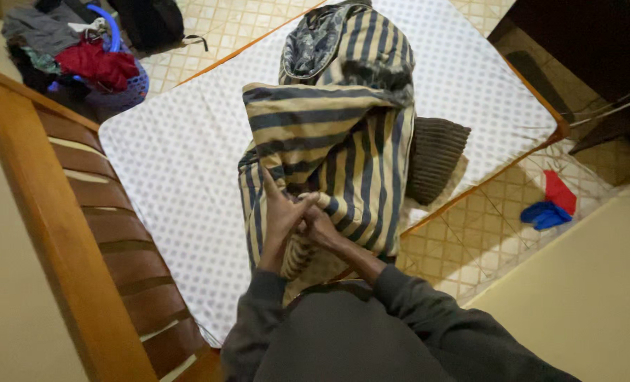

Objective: The person smooths the fitted sheet on a wooden bed frame, then picks up a striped duvet cover and begins inserting a duvet into it. The person aligns the corners and works the duvet through the cover by hand.

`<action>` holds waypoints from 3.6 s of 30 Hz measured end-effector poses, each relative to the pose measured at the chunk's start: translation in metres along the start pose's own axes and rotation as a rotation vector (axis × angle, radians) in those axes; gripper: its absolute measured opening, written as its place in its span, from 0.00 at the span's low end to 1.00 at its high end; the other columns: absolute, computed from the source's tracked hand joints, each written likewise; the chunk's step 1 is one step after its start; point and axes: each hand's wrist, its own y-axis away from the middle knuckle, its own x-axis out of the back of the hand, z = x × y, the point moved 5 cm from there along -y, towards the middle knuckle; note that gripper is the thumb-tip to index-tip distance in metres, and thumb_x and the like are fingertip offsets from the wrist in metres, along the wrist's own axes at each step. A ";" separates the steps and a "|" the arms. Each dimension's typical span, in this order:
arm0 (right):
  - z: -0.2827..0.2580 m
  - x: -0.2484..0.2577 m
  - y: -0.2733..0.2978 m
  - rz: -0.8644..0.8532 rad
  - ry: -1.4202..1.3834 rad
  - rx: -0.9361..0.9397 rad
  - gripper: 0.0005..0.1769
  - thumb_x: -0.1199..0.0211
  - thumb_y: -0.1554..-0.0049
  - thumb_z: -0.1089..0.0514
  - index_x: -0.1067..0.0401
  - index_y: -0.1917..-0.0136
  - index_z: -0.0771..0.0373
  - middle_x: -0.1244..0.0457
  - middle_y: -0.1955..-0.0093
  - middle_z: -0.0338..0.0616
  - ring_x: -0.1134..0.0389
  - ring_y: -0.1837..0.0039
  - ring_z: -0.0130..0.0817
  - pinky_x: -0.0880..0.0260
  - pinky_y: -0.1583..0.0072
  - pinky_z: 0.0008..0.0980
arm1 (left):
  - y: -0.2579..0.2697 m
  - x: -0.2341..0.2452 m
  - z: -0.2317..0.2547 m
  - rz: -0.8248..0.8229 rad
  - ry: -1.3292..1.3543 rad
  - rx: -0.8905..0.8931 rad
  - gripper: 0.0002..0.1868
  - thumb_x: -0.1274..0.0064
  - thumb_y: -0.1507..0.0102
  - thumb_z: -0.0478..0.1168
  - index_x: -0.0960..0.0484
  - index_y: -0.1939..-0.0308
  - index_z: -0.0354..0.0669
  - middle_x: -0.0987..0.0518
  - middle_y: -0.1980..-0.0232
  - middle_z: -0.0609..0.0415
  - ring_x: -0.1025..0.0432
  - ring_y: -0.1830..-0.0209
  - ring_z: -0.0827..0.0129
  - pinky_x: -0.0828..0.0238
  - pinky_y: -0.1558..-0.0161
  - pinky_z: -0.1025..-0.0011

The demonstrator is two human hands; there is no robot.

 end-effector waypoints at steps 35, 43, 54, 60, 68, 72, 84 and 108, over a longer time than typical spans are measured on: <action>0.057 0.132 -0.035 0.216 -0.702 -0.528 0.30 0.39 0.37 0.47 0.38 0.30 0.69 0.39 0.45 0.51 0.37 0.47 0.41 0.32 0.44 0.45 | 0.098 0.027 0.040 -0.429 -0.002 0.018 0.28 0.40 0.44 0.42 0.20 0.39 0.42 0.16 0.47 0.43 0.21 0.46 0.52 0.25 0.45 0.61; -0.144 0.090 0.063 0.280 -0.374 -0.031 0.20 0.42 0.41 0.52 0.26 0.40 0.64 0.31 0.45 0.49 0.27 0.52 0.33 0.20 0.54 0.34 | -0.003 0.015 0.081 -0.581 -0.312 -0.167 0.32 0.38 0.45 0.50 0.23 0.36 0.52 0.27 0.32 0.43 0.31 0.32 0.47 0.35 0.35 0.53; -0.330 0.091 0.133 0.330 0.165 0.582 0.19 0.37 0.37 0.48 0.33 0.62 0.63 0.40 0.71 0.46 0.40 0.71 0.38 0.39 0.65 0.41 | -0.241 0.007 0.197 -0.354 -0.654 -0.254 0.19 0.44 0.36 0.47 0.18 0.40 0.58 0.16 0.48 0.52 0.22 0.49 0.58 0.26 0.46 0.58; -0.323 0.102 0.140 0.431 0.108 0.666 0.16 0.43 0.32 0.51 0.32 0.57 0.63 0.38 0.67 0.50 0.36 0.66 0.44 0.37 0.61 0.44 | -0.320 0.054 0.178 0.047 -0.947 -0.203 0.15 0.46 0.34 0.45 0.15 0.48 0.42 0.18 0.47 0.40 0.24 0.46 0.47 0.26 0.47 0.52; -0.307 0.124 0.162 0.485 -0.006 0.573 0.21 0.45 0.35 0.47 0.35 0.63 0.64 0.43 0.70 0.50 0.39 0.69 0.41 0.41 0.63 0.42 | -0.365 0.061 0.131 0.320 0.235 0.354 0.17 0.48 0.44 0.48 0.19 0.58 0.42 0.16 0.56 0.46 0.18 0.55 0.54 0.14 0.59 0.56; -0.327 0.106 0.166 0.058 0.249 0.700 0.19 0.44 0.36 0.47 0.32 0.62 0.62 0.39 0.70 0.49 0.36 0.69 0.41 0.35 0.63 0.41 | -0.369 0.058 0.138 0.464 -0.189 0.099 0.17 0.46 0.42 0.50 0.15 0.59 0.41 0.13 0.57 0.44 0.19 0.55 0.54 0.23 0.50 0.60; -0.186 0.129 0.095 -0.038 -0.253 0.524 0.09 0.46 0.34 0.59 0.25 0.47 0.55 0.29 0.52 0.36 0.24 0.54 0.25 0.24 0.59 0.27 | -0.269 -0.035 0.110 -0.243 -0.506 -0.347 0.24 0.42 0.34 0.48 0.20 0.36 0.44 0.18 0.48 0.35 0.23 0.49 0.45 0.29 0.45 0.55; 0.267 0.009 0.126 0.517 -1.280 -0.732 0.22 0.40 0.37 0.42 0.30 0.41 0.61 0.31 0.50 0.44 0.28 0.47 0.36 0.26 0.45 0.38 | -0.011 -0.197 -0.198 -0.810 -0.609 0.034 0.33 0.35 0.44 0.61 0.15 0.53 0.33 0.16 0.52 0.35 0.22 0.48 0.44 0.26 0.47 0.52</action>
